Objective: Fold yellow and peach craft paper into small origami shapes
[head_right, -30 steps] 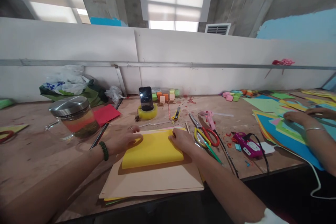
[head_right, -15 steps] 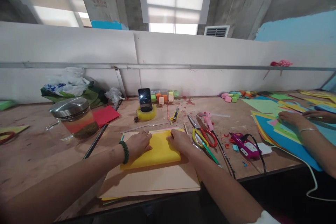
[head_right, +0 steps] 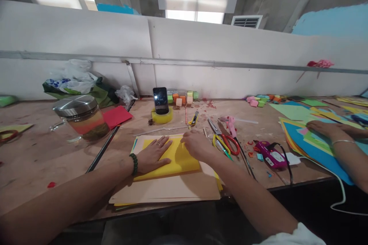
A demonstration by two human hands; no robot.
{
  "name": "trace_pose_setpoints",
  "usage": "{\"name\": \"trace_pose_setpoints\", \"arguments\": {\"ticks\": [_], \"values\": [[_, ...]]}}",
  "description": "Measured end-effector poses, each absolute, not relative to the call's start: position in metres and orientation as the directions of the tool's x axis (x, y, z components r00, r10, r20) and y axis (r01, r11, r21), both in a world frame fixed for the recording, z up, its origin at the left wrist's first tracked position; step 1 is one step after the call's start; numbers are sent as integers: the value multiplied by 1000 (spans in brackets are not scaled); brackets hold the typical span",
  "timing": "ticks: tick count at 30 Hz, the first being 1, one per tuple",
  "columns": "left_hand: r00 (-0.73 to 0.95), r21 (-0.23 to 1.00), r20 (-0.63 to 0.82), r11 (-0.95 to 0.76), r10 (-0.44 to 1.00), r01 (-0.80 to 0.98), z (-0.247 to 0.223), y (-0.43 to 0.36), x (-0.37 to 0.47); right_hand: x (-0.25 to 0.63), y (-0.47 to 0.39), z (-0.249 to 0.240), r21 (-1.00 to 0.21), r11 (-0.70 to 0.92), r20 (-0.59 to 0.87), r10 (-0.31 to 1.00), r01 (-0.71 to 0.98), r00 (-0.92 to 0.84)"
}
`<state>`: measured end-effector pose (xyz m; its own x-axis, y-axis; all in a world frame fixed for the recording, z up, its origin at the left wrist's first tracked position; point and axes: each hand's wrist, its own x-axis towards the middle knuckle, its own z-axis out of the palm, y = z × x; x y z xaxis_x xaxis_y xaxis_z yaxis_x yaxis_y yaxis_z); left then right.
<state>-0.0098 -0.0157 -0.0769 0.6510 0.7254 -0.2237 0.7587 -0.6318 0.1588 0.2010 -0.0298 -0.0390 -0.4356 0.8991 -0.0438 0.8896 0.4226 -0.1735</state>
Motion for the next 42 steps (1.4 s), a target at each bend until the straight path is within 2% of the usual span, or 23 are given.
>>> {"name": "trace_pose_setpoints", "arguments": {"ticks": [2, 5, 17, 24, 28, 37, 39, 42], "values": [[655, 162, -232, -636, 719, 755, -77, -15, -10, 193, -40, -36, -192, 588, -118, 781, 786, -613], [658, 157, -239, -640, 714, 752, -76, -15, -11, 182, -57, -35, -175, 662, -174, 708, 729, -685], [653, 96, -242, -652, 717, 752, -73, -16, -8, 172, -93, -34, -6, 650, -273, 730, 760, -627], [679, 88, -194, -677, 708, 731, -73, -16, -10, 176, -103, -42, 9, 681, -212, 717, 732, -664], [668, 69, -214, -671, 713, 738, -71, -17, -8, 178, -110, -53, 27, 698, -179, 708, 716, -683], [676, 37, -177, -682, 715, 731, -76, -14, -10, 197, -131, -50, -4, 495, -186, 854, 869, -487], [687, 15, -155, -693, 710, 721, -77, -12, -10, 194, -130, -48, 5, 481, -170, 864, 877, -473], [725, -23, -50, -727, 687, 687, -76, -14, -10, 186, -124, -49, 16, 548, -130, 830, 836, -542]]}}
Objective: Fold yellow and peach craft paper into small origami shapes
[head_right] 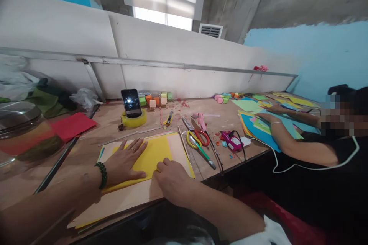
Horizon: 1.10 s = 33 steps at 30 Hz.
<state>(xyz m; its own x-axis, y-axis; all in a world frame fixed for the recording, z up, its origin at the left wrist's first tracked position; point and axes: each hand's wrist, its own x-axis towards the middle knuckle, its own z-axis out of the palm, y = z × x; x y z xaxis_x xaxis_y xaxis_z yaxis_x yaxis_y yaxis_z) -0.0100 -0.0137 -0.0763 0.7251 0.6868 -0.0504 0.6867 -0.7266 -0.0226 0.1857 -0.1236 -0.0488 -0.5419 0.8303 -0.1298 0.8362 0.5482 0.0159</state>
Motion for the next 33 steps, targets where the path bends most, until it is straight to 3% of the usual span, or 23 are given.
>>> {"name": "trace_pose_setpoints", "arguments": {"ticks": [5, 9, 12, 19, 26, 33], "values": [[881, -90, 103, -878, 462, 471, -71, -41, -9, 178, -121, -55, 77, 620, -107, 784, 781, -612], [907, -76, 124, -908, 402, 412, -76, -68, -15, 177, -125, -58, 112, 634, -92, 773, 765, -628], [923, -144, 137, -915, 360, 378, -86, -78, -25, 177, -125, -61, 113, 640, -88, 769, 760, -634], [902, -266, 158, -862, 402, 431, -104, -93, -52, 181, -126, -69, 105, 633, -31, 773, 767, -634], [812, -197, 194, -789, 550, 582, -130, -107, -90, 194, -130, -78, 100, 559, -47, 829, 823, -557], [826, -249, 302, -797, 476, 550, -143, -108, -110, 216, -141, -86, 108, 432, -10, 901, 896, -433]]}}
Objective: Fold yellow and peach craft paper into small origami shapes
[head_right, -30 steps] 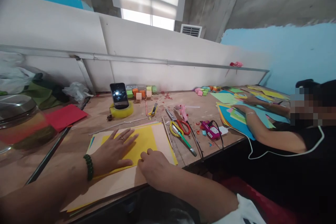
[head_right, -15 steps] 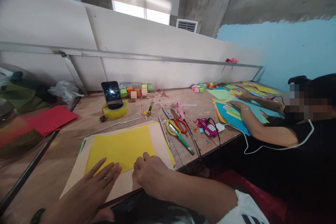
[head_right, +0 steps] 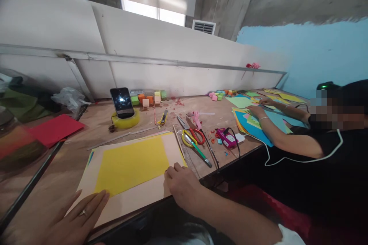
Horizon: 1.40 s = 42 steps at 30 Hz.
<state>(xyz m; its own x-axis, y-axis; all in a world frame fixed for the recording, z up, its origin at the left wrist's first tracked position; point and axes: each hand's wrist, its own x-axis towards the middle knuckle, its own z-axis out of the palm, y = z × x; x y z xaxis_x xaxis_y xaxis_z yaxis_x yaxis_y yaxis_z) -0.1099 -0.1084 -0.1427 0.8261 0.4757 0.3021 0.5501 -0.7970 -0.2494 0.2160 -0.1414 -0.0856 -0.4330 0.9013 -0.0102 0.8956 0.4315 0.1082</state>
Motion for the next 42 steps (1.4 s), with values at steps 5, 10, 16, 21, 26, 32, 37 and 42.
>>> {"name": "trace_pose_setpoints", "arguments": {"ticks": [5, 10, 16, 21, 26, 32, 37, 42], "values": [[781, -265, 350, -745, 517, 612, -127, -121, -110, 216, -145, -81, 62, 401, -69, 915, 914, -397], [741, -223, 272, -709, 614, 669, -101, -130, -98, 205, -141, -66, 35, 361, -133, 926, 932, -354], [738, -152, 114, -722, 665, 675, -85, -131, -47, 164, -133, -67, -5, 626, 7, 780, 780, -626], [711, -111, 97, -703, 696, 703, -95, -131, -49, 178, -132, -82, 45, 578, 1, 816, 815, -578], [658, -38, 228, -668, 718, 743, -102, -134, -85, 219, -145, -88, 59, 425, 9, 905, 903, -426], [587, -67, 117, -583, 801, 809, -63, -124, -92, 229, -142, -66, -30, 276, -118, 954, 961, -277], [533, 141, 144, -551, 833, 823, -34, -74, -67, 222, -87, -45, -239, 279, 32, 960, 930, -280], [335, 431, 32, -315, 942, 846, -45, -14, -50, 214, -32, -53, -368, 109, -26, 992, 923, -127]]}}
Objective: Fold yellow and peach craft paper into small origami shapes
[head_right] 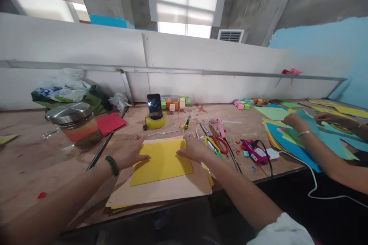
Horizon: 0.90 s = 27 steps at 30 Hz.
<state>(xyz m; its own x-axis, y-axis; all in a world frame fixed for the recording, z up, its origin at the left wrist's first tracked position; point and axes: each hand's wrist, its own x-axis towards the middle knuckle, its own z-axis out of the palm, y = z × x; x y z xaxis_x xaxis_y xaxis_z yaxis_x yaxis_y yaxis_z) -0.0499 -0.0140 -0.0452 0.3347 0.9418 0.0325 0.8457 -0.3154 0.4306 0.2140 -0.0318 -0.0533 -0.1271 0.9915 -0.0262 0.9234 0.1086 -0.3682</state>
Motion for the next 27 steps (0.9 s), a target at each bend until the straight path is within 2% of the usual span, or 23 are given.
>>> {"name": "trace_pose_setpoints", "arguments": {"ticks": [8, 15, 20, 23, 27], "values": [[207, 693, -76, -97, 975, 715, -67, 10, -54, 221, -19, -81, -572, 78, 38, 997, 817, -69], [299, 918, -168, 39, 939, 394, -67, 9, -61, 226, -2, -102, -772, 35, 76, 996, 635, 37], [360, 979, -186, 143, 914, 142, -61, 1, -60, 231, 5, -102, -920, 96, 76, 995, 379, -66], [379, 981, -173, 193, 909, -15, -59, -1, -57, 231, 4, -98, -962, 130, 106, 988, 241, -112], [339, 970, -164, 214, 926, -114, -56, -1, -56, 229, 1, -94, -984, 140, 124, 983, 112, -137]]}}
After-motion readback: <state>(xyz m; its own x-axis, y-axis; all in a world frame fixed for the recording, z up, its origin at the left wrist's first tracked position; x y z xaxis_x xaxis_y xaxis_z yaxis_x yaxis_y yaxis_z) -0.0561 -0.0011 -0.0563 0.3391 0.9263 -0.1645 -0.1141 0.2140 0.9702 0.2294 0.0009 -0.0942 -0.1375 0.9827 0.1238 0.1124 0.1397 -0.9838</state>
